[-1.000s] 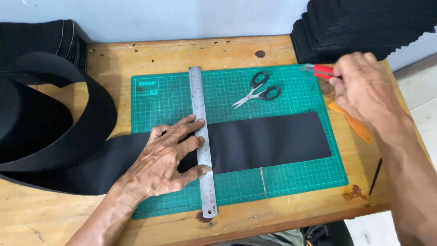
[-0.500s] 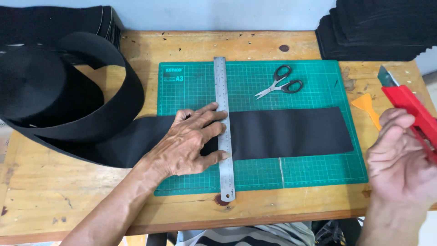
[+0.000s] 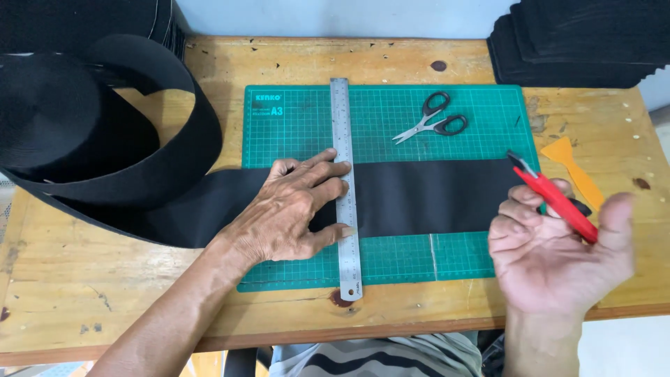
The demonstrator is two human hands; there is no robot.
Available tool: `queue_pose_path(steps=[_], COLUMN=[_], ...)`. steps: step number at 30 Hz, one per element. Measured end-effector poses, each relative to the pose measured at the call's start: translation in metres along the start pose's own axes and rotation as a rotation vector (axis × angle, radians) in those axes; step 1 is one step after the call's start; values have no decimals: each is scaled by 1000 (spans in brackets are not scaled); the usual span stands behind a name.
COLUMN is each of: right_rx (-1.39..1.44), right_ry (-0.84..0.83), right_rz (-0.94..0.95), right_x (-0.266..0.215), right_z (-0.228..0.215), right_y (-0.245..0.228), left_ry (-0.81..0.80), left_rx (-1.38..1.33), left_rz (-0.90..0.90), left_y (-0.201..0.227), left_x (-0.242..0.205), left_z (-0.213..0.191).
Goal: Measuring and cutting strips of black material using a ruler and utility knife on a cutting mat
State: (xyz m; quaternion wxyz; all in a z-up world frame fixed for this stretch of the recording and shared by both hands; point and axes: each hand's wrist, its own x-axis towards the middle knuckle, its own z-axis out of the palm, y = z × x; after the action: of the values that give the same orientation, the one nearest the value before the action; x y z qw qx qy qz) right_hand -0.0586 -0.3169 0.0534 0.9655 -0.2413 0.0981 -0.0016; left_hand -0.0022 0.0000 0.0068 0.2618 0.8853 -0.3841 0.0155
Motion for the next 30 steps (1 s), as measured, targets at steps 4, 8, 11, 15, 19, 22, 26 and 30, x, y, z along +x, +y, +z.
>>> queue_pose_path(steps=[4,8,11,15,19,22,26,30], right_rx=[-520,-1284,-1439,-1572,-1615,-1640,-1664,-1671], right_ry=[13,-173,-349,-495,-620,-714,-722,-705], right_rz=[-276,-521,-576,-668,-749,-799,-842,-830], right_x=[2,-11,-3,17,35,39,42,43], right_z=[-5,20,34,33,28,30,31,28], right_y=[20,44,55,61,67,73,82,86], left_ry=[11,10,29,46,51,61,67,76], left_rx=[-1,-3,24,70,100,92,67,67], left_rz=[-6,-10,20,41,59,66,63,58], left_y=[-1,0,0,2,0,2,2,2], left_x=[0,0,0,0,1,0,0,0], left_z=[0,2,1,2,2,1,0,0])
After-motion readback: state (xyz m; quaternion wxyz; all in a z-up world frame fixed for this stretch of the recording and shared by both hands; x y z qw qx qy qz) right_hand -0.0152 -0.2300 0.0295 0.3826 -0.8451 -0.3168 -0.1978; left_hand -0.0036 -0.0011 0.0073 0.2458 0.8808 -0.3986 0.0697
